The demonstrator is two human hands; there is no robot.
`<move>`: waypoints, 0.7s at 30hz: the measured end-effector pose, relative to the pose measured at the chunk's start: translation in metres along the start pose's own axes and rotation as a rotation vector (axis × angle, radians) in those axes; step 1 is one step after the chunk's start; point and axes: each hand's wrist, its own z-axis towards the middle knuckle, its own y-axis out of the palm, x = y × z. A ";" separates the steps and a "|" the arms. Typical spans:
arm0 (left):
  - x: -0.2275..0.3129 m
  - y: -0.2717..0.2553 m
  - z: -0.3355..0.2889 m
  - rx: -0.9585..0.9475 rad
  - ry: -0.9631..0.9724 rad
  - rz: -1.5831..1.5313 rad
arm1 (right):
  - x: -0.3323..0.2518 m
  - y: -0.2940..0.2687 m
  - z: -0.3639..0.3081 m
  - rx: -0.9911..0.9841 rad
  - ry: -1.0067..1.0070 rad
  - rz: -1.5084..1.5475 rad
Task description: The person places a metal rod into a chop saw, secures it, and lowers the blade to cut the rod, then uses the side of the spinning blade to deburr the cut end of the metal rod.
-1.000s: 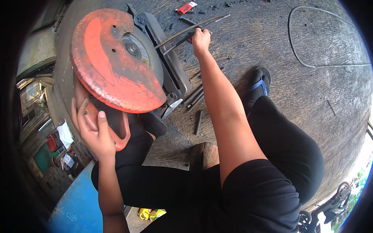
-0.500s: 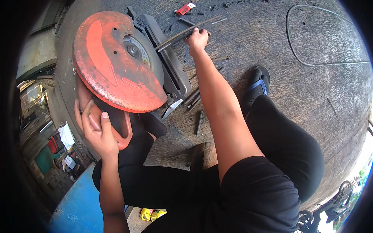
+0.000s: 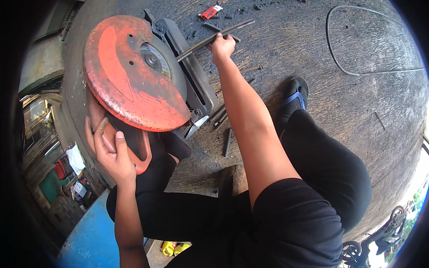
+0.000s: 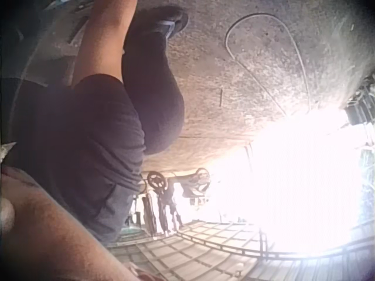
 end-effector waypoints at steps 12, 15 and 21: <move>0.001 -0.002 0.001 -0.007 0.007 0.007 | -0.001 0.002 -0.001 0.045 0.052 0.073; 0.001 -0.002 0.001 -0.011 -0.001 0.007 | -0.001 0.001 -0.002 0.012 0.042 0.051; 0.002 -0.003 0.001 -0.017 0.003 0.022 | -0.004 0.003 -0.004 0.038 0.044 0.038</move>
